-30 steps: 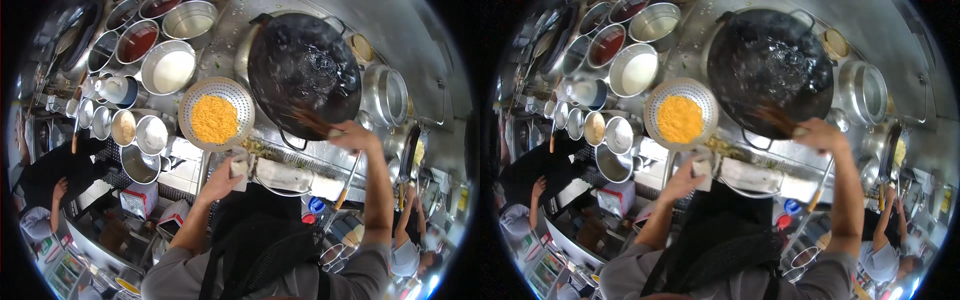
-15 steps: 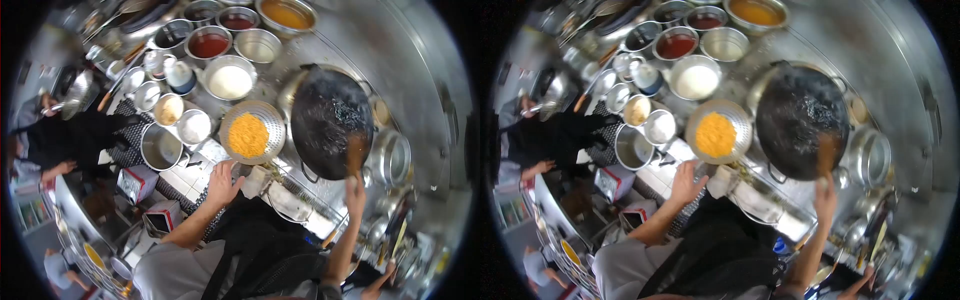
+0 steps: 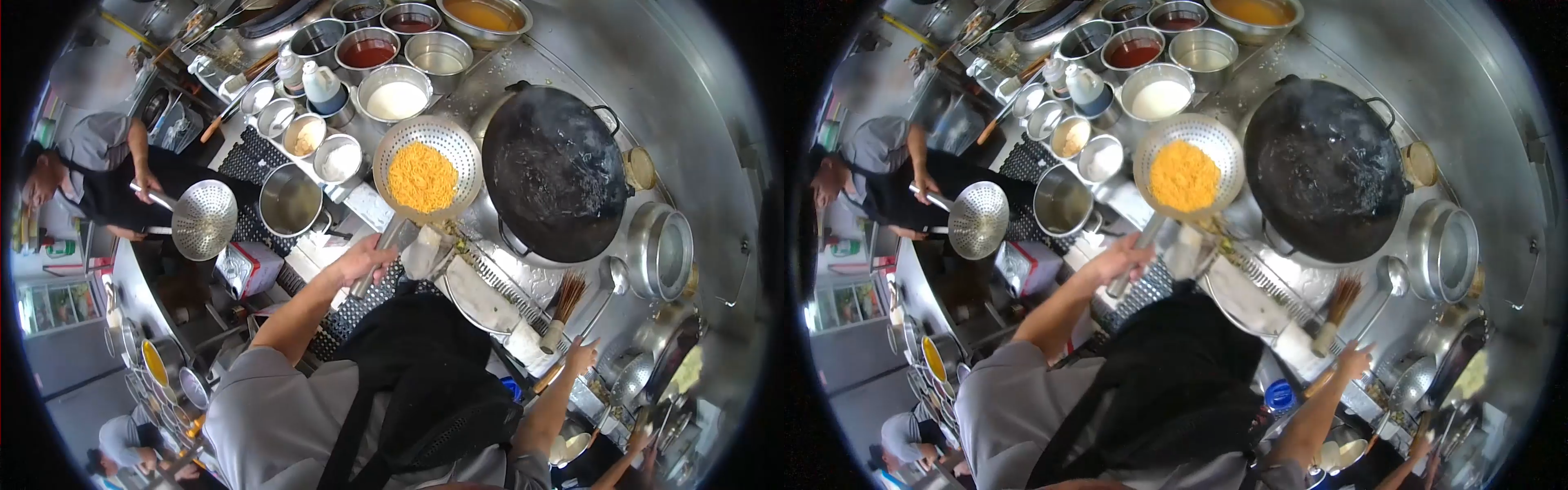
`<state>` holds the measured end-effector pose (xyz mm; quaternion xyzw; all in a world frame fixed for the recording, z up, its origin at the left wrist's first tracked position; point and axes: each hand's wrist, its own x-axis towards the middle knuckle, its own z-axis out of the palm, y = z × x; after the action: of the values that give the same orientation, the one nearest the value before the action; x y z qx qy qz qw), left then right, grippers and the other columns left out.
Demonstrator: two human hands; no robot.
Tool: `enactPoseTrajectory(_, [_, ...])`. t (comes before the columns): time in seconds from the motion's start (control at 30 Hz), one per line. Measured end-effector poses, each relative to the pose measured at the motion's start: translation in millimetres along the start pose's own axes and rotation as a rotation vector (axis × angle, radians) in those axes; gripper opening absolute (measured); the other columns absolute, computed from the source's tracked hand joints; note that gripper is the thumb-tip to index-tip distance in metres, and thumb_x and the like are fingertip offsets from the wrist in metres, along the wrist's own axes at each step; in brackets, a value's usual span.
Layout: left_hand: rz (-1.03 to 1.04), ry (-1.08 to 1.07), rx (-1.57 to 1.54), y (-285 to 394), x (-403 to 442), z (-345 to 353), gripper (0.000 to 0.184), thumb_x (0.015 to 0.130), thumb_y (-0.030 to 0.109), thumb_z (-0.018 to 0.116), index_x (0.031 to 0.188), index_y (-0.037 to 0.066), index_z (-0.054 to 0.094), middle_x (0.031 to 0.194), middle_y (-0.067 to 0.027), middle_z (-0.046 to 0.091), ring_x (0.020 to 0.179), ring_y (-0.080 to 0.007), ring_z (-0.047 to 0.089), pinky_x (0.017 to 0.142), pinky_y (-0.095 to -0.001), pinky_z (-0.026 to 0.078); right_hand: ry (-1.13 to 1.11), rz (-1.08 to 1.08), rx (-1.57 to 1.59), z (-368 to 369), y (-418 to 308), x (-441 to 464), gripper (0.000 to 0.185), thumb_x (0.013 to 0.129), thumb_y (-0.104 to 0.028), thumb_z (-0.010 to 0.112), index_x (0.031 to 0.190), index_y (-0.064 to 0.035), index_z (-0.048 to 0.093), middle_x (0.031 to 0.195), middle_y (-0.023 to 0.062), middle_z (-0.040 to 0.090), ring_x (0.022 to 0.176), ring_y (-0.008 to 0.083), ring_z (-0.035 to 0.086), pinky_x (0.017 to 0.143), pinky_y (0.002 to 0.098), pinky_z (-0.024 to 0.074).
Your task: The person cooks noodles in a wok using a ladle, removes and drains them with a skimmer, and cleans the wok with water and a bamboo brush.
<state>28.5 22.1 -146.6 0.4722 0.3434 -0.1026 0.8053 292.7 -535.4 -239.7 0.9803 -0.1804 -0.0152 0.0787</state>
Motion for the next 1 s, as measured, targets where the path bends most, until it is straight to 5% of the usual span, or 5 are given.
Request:
enactPoseTrajectory(0.4, [0.263,0.199,-0.308,-45.5,-137.8,92.0,0.014,0.094,0.013,0.063,0.094,0.006,0.05,0.071,0.0004,0.051,0.05,-0.0082,0.049,0.042,-0.0256,0.043,-0.079,-0.364,0.57,63.0,30.3,67.8,0.057,0.094,-0.024,0.056,0.139,0.0092,0.044,0.136,0.0322,0.052,0.12,0.0463,0.055,0.101,0.0484,0.0453])
enactPoseTrajectory(0.7, [0.421,0.779,-0.235,-104.0,-257.3,67.1,0.021,0.09,0.01,0.064,0.098,0.001,0.047,0.07,-0.0013,0.051,0.048,-0.0093,0.05,0.04,-0.0273,0.046,-0.239,-0.381,0.64,-6.6,27.0,19.2,0.058,0.099,-0.029,0.053,0.144,0.0056,0.042,0.137,0.0307,0.053,0.123,0.0456,0.054,0.103,0.0482,0.0432])
enactPoseTrajectory(0.77, [0.41,0.96,-0.197,-116.8,-265.9,54.7,0.026,0.092,0.006,0.059,0.113,-0.003,0.049,0.068,0.0,0.052,0.047,-0.0084,0.049,0.042,-0.0246,0.043,-0.035,-0.522,0.848,11.2,30.0,24.3,0.049,0.097,-0.028,0.053,0.128,0.0105,0.053,0.112,0.0324,0.063,0.094,0.0469,0.062,0.085,0.05,0.0475])
enactPoseTrajectory(0.87, [0.419,1.179,-0.071,-140.1,-272.6,30.5,0.032,0.088,0.01,0.062,0.11,-0.005,0.044,0.07,-0.0039,0.053,0.048,-0.0118,0.052,0.042,-0.0307,0.046,-0.262,-0.373,0.866,-29.4,23.1,3.3,0.049,0.096,-0.027,0.053,0.131,0.0071,0.052,0.101,0.0265,0.065,0.071,0.0361,0.061,0.064,0.0456,0.0497])
enactPoseTrajectory(1.0, [0.412,1.333,-0.011,-160.3,-272.1,6.4,0.036,0.088,0.007,0.06,0.114,-0.008,0.041,0.07,-0.0087,0.055,0.047,-0.0156,0.054,0.042,-0.033,0.045,-0.228,-0.389,0.858,5.7,28.8,34.6,0.05,0.095,-0.025,0.052,0.136,0.0034,0.05,0.093,0.0204,0.064,0.057,0.0259,0.054,0.049,0.0405,0.0442])
